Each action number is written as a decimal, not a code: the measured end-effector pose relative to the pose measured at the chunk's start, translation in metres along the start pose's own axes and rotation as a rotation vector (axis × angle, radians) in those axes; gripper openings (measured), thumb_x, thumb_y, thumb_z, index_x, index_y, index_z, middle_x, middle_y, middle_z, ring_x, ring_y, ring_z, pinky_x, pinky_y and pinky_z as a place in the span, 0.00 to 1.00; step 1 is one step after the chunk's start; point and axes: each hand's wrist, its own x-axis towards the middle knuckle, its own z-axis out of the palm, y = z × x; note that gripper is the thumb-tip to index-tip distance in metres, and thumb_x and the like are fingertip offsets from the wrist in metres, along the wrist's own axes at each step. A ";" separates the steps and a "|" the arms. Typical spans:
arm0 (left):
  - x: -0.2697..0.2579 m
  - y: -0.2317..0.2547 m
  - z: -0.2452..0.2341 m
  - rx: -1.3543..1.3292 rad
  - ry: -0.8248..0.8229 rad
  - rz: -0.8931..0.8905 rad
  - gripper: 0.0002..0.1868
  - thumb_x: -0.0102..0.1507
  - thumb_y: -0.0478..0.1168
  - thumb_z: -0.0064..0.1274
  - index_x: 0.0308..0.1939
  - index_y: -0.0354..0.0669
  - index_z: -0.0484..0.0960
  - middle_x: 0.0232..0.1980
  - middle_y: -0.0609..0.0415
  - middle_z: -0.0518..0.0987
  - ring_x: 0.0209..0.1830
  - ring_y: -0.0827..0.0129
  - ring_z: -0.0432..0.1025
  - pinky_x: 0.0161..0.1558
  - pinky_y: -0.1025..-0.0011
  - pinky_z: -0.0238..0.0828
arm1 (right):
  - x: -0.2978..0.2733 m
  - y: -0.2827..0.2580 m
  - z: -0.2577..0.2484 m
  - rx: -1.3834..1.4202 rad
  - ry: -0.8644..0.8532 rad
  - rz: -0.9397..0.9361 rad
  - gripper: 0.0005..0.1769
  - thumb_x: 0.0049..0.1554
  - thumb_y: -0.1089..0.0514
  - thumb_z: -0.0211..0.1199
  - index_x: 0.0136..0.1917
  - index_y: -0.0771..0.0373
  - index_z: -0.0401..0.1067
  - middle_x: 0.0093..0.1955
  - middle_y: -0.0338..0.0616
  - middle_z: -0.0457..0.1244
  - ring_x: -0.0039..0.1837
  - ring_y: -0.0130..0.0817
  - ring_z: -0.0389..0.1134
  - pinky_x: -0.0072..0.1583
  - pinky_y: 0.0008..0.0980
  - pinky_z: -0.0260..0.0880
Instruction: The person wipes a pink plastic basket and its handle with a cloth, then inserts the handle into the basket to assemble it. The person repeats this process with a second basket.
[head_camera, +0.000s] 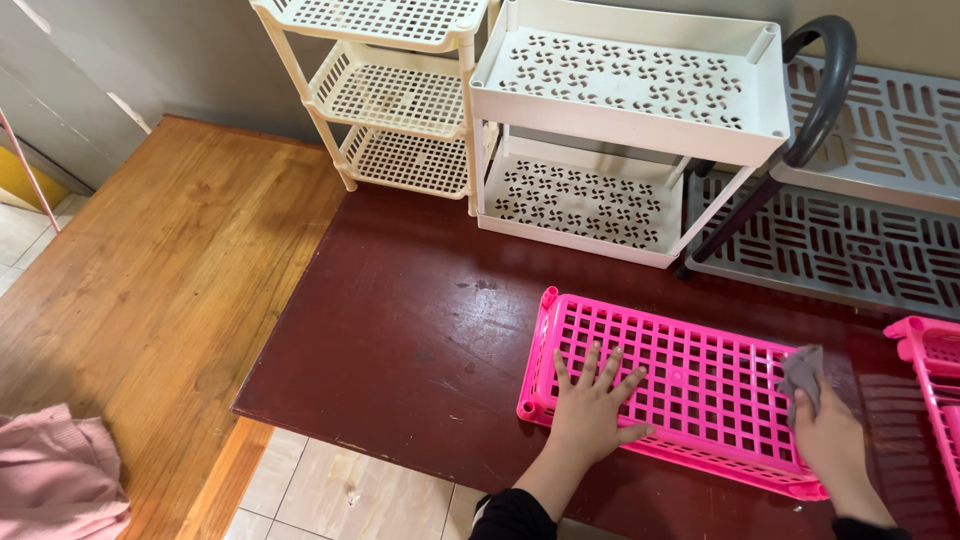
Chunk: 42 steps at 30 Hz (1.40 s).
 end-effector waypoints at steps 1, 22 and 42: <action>0.000 0.000 0.000 0.001 0.005 0.005 0.50 0.58 0.81 0.36 0.79 0.67 0.54 0.83 0.48 0.50 0.83 0.44 0.39 0.69 0.21 0.17 | 0.007 -0.002 0.000 0.012 0.008 0.006 0.35 0.68 0.43 0.49 0.83 0.58 0.59 0.70 0.65 0.63 0.68 0.63 0.66 0.69 0.53 0.66; 0.002 -0.006 -0.041 0.017 -0.197 -0.024 0.58 0.47 0.77 0.57 0.78 0.73 0.53 0.83 0.62 0.49 0.83 0.57 0.39 0.62 0.10 0.20 | -0.031 0.002 -0.003 0.023 0.062 0.128 0.33 0.68 0.42 0.51 0.82 0.55 0.61 0.66 0.67 0.65 0.67 0.66 0.66 0.68 0.55 0.64; -0.016 -0.073 -0.032 -0.092 -0.134 0.163 0.52 0.55 0.62 0.64 0.80 0.69 0.55 0.84 0.60 0.49 0.85 0.62 0.38 0.79 0.42 0.34 | -0.136 -0.096 0.016 -0.133 0.249 -0.444 0.28 0.65 0.46 0.55 0.74 0.59 0.66 0.72 0.50 0.60 0.76 0.48 0.56 0.75 0.49 0.54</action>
